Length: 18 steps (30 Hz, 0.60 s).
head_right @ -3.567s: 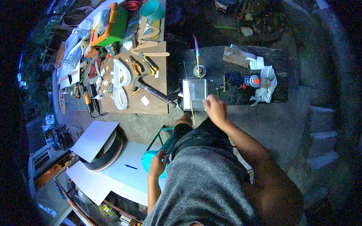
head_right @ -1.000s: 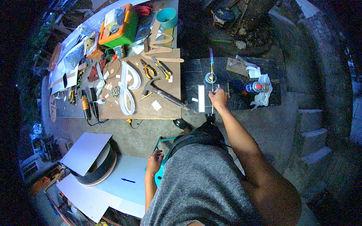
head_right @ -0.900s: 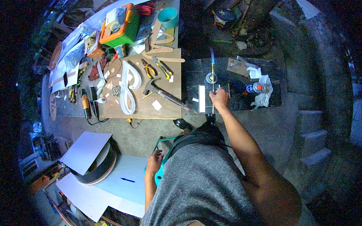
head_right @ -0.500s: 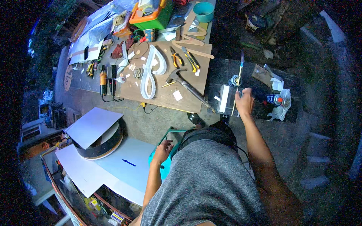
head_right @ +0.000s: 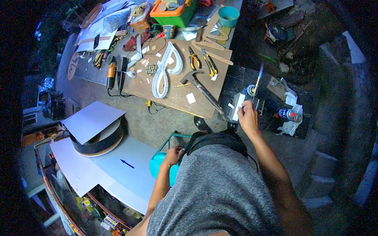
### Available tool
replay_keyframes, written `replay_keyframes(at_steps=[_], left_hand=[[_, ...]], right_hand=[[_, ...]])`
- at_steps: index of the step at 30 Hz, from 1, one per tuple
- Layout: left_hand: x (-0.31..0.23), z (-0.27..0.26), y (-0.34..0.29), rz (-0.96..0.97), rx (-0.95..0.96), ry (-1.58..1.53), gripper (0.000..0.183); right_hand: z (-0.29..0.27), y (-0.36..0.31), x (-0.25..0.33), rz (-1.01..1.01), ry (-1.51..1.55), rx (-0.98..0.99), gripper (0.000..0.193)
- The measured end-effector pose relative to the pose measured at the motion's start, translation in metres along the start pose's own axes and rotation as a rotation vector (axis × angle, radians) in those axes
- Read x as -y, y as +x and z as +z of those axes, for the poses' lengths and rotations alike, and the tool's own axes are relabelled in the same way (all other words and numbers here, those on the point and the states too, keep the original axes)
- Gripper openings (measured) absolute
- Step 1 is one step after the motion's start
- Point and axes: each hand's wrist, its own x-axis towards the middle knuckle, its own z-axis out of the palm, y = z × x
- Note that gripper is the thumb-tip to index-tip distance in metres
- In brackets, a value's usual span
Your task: The recorder is assembling a 3D sign letter and finishing other sign components using tools like a utility knife and blowtorch.
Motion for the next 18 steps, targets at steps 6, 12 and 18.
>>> replay_keyframes(at_steps=[6,12,18], left_hand=[[-0.021,-0.03,0.012,-0.026,0.026,0.054,0.035],[0.011,-0.069,0.045,0.03,-0.044,0.018,0.032],[0.052,-0.099,0.061,0.02,-0.133,-0.213,0.028]], right_hand=[[0.017,-0.016,0.029,-0.026,0.028,0.042,0.024],[0.041,-0.029,0.066,-0.018,0.015,0.027,0.024],[0.056,-0.052,0.088,-0.042,0.076,0.091,0.023]])
